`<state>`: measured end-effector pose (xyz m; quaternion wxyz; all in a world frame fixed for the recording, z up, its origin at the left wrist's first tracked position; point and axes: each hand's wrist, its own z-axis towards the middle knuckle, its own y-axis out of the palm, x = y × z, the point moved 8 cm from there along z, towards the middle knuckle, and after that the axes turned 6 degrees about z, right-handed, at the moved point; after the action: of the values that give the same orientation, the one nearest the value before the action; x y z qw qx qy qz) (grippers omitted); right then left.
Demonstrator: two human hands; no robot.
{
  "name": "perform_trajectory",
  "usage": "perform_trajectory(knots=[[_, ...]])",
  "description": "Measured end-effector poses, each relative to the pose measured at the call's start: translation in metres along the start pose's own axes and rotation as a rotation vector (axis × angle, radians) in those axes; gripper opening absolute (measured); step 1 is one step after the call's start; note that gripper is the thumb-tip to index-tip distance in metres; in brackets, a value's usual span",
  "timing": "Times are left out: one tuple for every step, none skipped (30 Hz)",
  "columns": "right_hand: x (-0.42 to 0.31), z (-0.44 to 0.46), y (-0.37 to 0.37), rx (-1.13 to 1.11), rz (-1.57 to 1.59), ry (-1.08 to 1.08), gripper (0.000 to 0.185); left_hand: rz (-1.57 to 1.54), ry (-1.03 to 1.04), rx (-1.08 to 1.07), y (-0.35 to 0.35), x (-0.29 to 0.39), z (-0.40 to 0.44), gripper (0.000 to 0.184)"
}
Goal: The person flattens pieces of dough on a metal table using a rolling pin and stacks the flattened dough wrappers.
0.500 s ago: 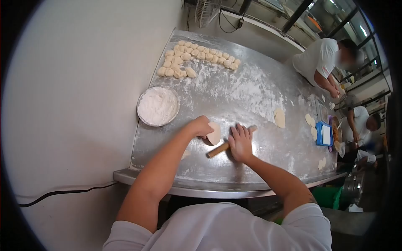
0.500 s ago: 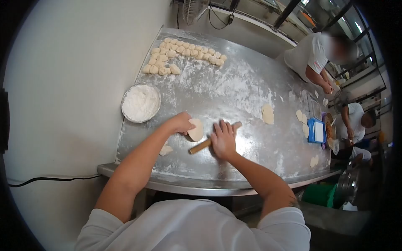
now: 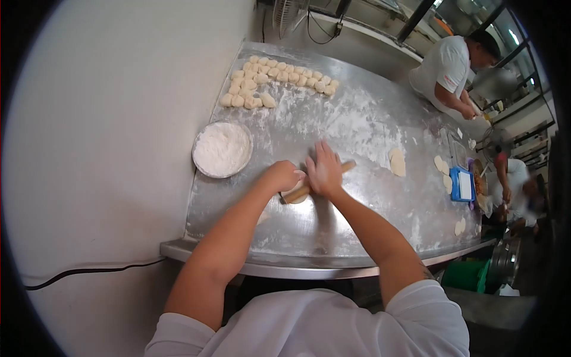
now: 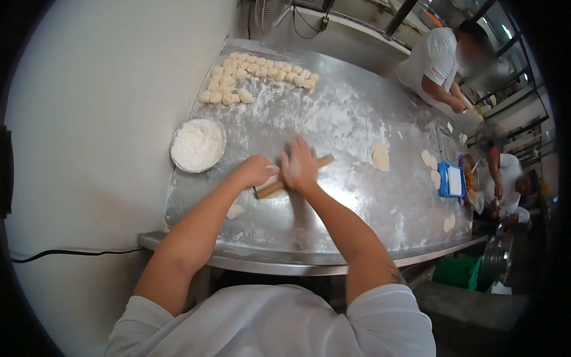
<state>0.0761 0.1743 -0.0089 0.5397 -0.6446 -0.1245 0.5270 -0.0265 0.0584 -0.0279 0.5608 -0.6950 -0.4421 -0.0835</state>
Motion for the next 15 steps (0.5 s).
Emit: perform_trajectory(knots=[[0.011, -0.034, -0.004, -0.066, -0.121, 0.022, 0.061, -0.061, -0.012, -0.023, 0.005, -0.003, 0.002, 0.032], [0.022, -0.069, -0.009, -0.133, -0.241, 0.042, 0.059, -0.124, -0.027, -0.046, 0.010, -0.008, 0.004, 0.031], [0.027, -0.104, -0.024, -0.150, -0.277, -0.035, 0.058, -0.188, -0.045, -0.071, 0.015, -0.012, 0.005, 0.029], [0.027, -0.126, -0.035, -0.169, -0.311, -0.109, 0.058, -0.144, -0.073, -0.149, 0.021, -0.017, 0.005, 0.031], [0.023, -0.124, -0.037, -0.195, -0.308, -0.123, 0.058, -0.094, -0.098, -0.229, 0.025, -0.022, 0.008, 0.034], [0.019, -0.118, -0.038, -0.220, -0.305, -0.133, 0.058, -0.041, -0.121, -0.311, 0.029, -0.025, 0.009, 0.038], [0.018, -0.110, -0.038, -0.246, -0.300, -0.142, 0.058, -0.079, -0.156, -0.328, 0.025, -0.022, 0.004, 0.039], [0.016, -0.088, -0.023, -0.232, -0.307, -0.086, 0.058, -0.117, -0.193, -0.345, 0.021, -0.017, -0.002, 0.041], [0.011, -0.062, -0.009, -0.181, -0.337, -0.072, 0.060, -0.155, -0.232, -0.363, 0.018, -0.013, -0.008, 0.042], [-0.008, -0.035, -0.005, -0.180, -0.358, -0.037, 0.066, -0.038, -0.182, -0.285, 0.011, -0.007, -0.008, 0.042], [-0.022, -0.007, -0.001, -0.146, -0.338, -0.008, 0.069, 0.078, -0.130, -0.205, 0.006, -0.001, -0.008, 0.042], [-0.024, 0.014, 0.006, -0.086, -0.295, 0.027, 0.069, 0.193, -0.076, -0.119, 0.001, 0.005, -0.008, 0.044], [-0.021, 0.032, 0.016, -0.028, -0.253, 0.061, 0.069, 0.234, -0.075, -0.064, 0.006, 0.000, -0.001, 0.054], [-0.018, 0.038, 0.018, 0.030, -0.210, 0.098, 0.068, 0.215, -0.066, -0.038, 0.007, -0.004, 0.001, 0.051], [-0.019, 0.033, 0.015, 0.048, -0.141, 0.077, 0.066, 0.195, -0.056, -0.014, 0.007, -0.006, 0.002, 0.048]])
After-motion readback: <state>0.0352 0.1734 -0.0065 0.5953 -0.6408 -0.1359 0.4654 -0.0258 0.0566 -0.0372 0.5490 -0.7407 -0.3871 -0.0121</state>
